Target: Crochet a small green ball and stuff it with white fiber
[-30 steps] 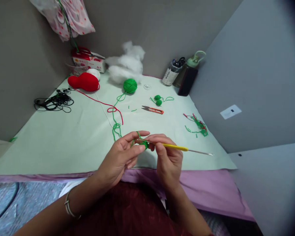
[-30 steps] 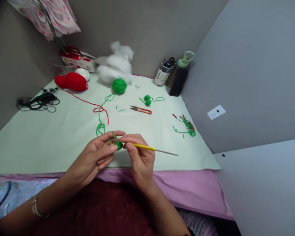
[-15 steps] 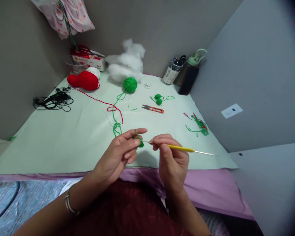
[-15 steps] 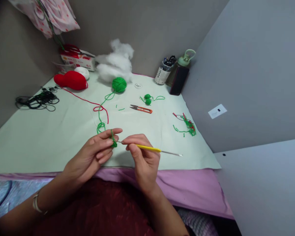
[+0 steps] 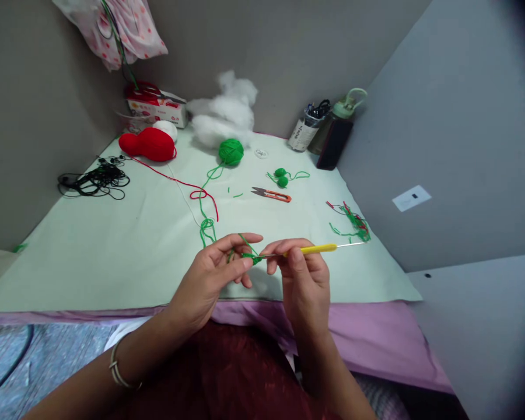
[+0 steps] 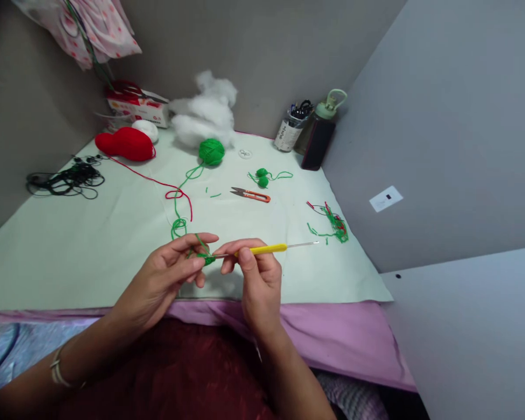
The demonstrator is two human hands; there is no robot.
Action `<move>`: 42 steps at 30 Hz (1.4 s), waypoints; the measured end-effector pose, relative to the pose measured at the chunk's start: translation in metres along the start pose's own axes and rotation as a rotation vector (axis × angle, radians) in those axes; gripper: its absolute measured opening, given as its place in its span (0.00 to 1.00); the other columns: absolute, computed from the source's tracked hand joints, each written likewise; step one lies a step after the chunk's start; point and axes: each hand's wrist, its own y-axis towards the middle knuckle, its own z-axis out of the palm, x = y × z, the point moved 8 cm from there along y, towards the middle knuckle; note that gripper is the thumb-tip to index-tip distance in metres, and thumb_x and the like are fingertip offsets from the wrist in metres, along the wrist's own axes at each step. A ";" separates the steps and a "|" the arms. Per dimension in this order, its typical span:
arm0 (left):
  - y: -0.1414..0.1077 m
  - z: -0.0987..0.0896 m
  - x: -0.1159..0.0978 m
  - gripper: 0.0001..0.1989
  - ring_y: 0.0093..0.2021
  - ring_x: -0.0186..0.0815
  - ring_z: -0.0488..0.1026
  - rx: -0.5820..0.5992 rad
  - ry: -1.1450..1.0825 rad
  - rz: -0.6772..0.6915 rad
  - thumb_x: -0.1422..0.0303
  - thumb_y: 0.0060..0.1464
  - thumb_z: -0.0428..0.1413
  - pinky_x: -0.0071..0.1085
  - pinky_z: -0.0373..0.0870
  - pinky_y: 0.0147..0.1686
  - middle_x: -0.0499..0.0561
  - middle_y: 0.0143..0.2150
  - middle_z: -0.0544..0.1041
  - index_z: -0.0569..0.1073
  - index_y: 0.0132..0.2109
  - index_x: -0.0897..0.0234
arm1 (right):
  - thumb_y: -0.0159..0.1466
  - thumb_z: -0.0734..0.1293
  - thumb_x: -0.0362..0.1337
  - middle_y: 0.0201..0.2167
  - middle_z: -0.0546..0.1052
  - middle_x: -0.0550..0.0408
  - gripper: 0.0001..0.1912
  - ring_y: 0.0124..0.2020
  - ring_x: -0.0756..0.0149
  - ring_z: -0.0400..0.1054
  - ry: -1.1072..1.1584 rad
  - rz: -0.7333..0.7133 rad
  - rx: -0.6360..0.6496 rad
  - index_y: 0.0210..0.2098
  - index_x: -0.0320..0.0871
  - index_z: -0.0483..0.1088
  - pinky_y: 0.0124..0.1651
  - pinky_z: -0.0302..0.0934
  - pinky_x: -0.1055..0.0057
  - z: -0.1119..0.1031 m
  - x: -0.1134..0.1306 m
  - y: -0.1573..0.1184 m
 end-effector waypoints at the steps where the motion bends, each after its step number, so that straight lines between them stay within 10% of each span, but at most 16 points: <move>1: 0.000 -0.001 0.000 0.13 0.29 0.25 0.72 -0.001 0.020 0.009 0.68 0.57 0.68 0.26 0.71 0.32 0.47 0.43 0.74 0.85 0.50 0.55 | 0.75 0.63 0.40 0.36 0.82 0.53 0.13 0.28 0.69 0.72 -0.033 -0.021 0.009 0.38 0.44 0.76 0.36 0.71 0.68 0.000 0.003 -0.001; 13: 0.000 0.001 0.006 0.20 0.22 0.22 0.62 -0.024 -0.084 -0.028 0.67 0.54 0.70 0.22 0.67 0.25 0.43 0.33 0.72 0.82 0.55 0.59 | 0.69 0.68 0.29 0.46 0.82 0.49 0.17 0.44 0.60 0.78 -0.875 -0.725 0.097 0.54 0.50 0.76 0.42 0.74 0.64 0.027 0.033 -0.036; 17: 0.002 0.006 0.013 0.17 0.18 0.19 0.43 0.066 -0.276 -0.214 0.68 0.56 0.69 0.18 0.59 0.20 0.37 0.23 0.59 0.83 0.53 0.64 | 0.71 0.66 0.29 0.41 0.82 0.52 0.14 0.41 0.62 0.77 -0.620 -0.532 0.025 0.50 0.50 0.78 0.41 0.73 0.64 0.013 0.030 -0.024; 22: 0.004 0.005 0.001 0.16 0.19 0.18 0.47 0.054 -0.211 -0.109 0.71 0.55 0.68 0.18 0.59 0.18 0.42 0.32 0.69 0.83 0.51 0.60 | 0.73 0.64 0.35 0.34 0.80 0.54 0.11 0.32 0.66 0.73 -0.150 -0.187 0.008 0.40 0.47 0.79 0.35 0.70 0.66 0.004 0.016 0.000; 29: 0.002 0.002 0.007 0.19 0.24 0.22 0.67 -0.046 -0.082 -0.023 0.68 0.53 0.70 0.20 0.64 0.22 0.47 0.40 0.76 0.83 0.53 0.59 | 0.71 0.66 0.30 0.39 0.82 0.53 0.12 0.38 0.63 0.77 -0.475 -0.376 0.019 0.48 0.51 0.80 0.39 0.73 0.64 0.014 0.019 -0.015; 33: 0.003 0.005 0.017 0.18 0.19 0.20 0.51 -0.007 -0.262 -0.155 0.69 0.55 0.69 0.19 0.64 0.22 0.40 0.26 0.66 0.83 0.53 0.63 | 0.68 0.69 0.27 0.45 0.81 0.50 0.20 0.44 0.61 0.78 -0.711 -0.597 0.038 0.56 0.53 0.78 0.42 0.75 0.63 0.020 0.025 -0.029; 42: 0.004 0.007 0.006 0.17 0.22 0.18 0.59 0.026 -0.172 -0.060 0.71 0.54 0.69 0.18 0.68 0.23 0.45 0.38 0.73 0.84 0.52 0.57 | 0.71 0.68 0.36 0.37 0.82 0.54 0.08 0.34 0.65 0.73 -0.183 -0.165 0.005 0.41 0.49 0.81 0.37 0.70 0.65 0.004 0.011 -0.002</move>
